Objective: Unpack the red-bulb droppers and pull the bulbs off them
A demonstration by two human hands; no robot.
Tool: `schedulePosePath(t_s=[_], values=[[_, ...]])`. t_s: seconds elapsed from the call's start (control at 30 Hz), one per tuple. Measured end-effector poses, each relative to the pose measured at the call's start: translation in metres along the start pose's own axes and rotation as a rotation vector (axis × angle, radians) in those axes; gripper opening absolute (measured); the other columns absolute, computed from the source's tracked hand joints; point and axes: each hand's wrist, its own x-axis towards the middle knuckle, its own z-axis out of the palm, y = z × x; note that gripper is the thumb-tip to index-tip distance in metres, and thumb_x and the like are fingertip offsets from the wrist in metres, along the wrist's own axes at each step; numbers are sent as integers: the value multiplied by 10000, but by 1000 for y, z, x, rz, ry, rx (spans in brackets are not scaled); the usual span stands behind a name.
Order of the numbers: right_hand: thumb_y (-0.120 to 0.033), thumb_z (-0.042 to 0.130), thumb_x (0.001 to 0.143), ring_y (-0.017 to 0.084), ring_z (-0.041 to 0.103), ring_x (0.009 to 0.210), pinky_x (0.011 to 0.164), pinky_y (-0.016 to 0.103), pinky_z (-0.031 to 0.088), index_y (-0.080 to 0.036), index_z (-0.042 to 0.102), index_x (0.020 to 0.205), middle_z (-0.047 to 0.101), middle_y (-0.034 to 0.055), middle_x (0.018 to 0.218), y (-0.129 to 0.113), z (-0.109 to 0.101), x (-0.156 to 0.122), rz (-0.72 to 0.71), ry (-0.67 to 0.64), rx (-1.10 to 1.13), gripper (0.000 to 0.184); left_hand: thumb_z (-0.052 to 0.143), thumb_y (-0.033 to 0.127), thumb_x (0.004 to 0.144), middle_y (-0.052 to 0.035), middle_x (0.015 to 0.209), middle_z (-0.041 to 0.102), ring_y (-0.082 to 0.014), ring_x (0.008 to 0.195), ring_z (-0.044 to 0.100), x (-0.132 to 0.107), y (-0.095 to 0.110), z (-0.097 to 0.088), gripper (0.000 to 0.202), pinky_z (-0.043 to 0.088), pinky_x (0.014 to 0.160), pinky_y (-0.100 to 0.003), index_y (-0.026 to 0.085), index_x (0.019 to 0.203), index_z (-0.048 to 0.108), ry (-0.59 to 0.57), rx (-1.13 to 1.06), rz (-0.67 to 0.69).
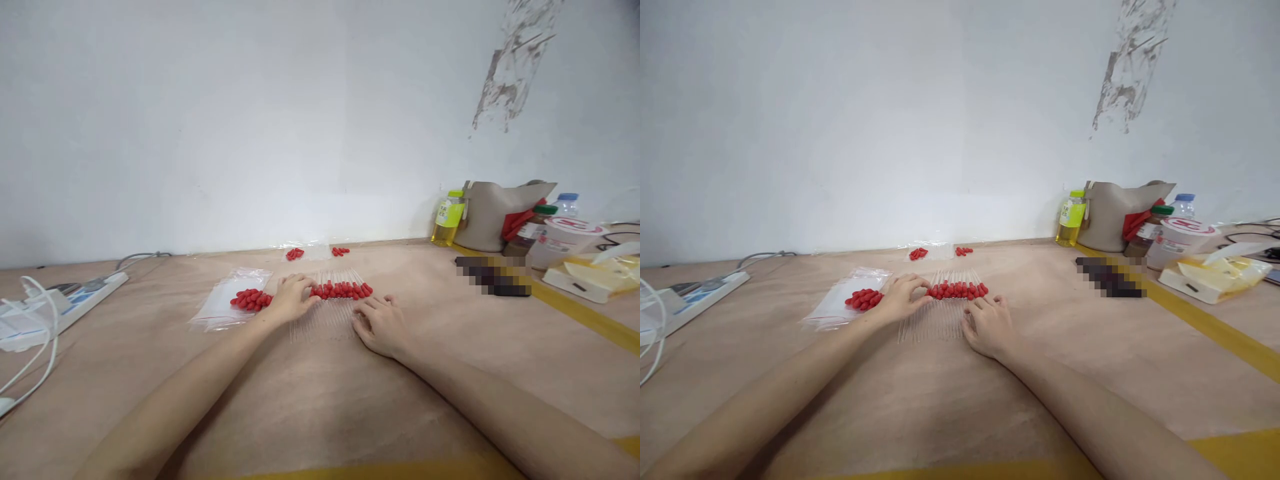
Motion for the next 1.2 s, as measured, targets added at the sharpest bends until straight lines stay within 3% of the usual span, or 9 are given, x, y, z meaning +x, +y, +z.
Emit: schedulePosePath(t_s=[0.13,0.47,0.63,0.8,0.9,1.03,1.1,1.2], values=[[-295,452,824,180,539,862,844,370,219,-204,601,818,657,33,870,0,0,-1,-1,-17,14,175,533,363,774,-38,983,613,-226,988,508,18,7,14,249,306,866,-384,238,986,576,-19,-8,32],[-275,420,838,160,566,842,804,324,265,-193,590,938,661,39,828,5,4,2,112,-20,82,214,508,262,776,-15,764,655,-174,772,586,40,10,32,139,390,765,-317,201,832,619,-13,-103,-59],[-273,418,839,168,570,840,801,327,278,-189,581,968,658,40,791,5,2,3,124,-8,126,224,531,234,736,-18,726,665,-159,708,607,38,11,35,199,435,689,-272,179,906,617,51,-204,-203],[-278,429,832,170,577,819,786,330,311,-188,555,998,650,30,782,6,2,2,162,21,156,227,558,231,693,-78,747,671,-179,675,626,34,10,31,184,470,618,-277,123,823,629,176,-316,-422],[-300,422,832,185,564,856,778,331,342,-183,545,1007,626,65,895,9,3,3,177,132,175,244,557,239,689,-73,746,668,-170,669,631,25,9,21,204,487,603,-264,117,840,621,224,-396,-447],[-382,460,808,245,465,1045,853,372,340,-130,448,1188,499,159,1144,11,-1,4,136,343,116,456,559,244,694,-48,775,668,-145,691,634,-5,10,6,221,506,628,-241,130,877,605,243,-525,-371],[-409,476,804,248,438,1080,900,397,299,-147,415,1241,475,147,1198,8,-5,3,8,318,65,513,594,259,674,-53,788,670,-151,703,633,-25,9,4,214,511,660,-257,133,846,614,239,-605,-284],[-409,473,825,224,447,1076,956,437,204,-216,439,1238,562,82,1131,0,-10,2,-220,198,35,457,616,264,670,-54,801,675,-157,709,632,-54,8,6,207,510,678,-277,149,843,621,209,-643,-207]])
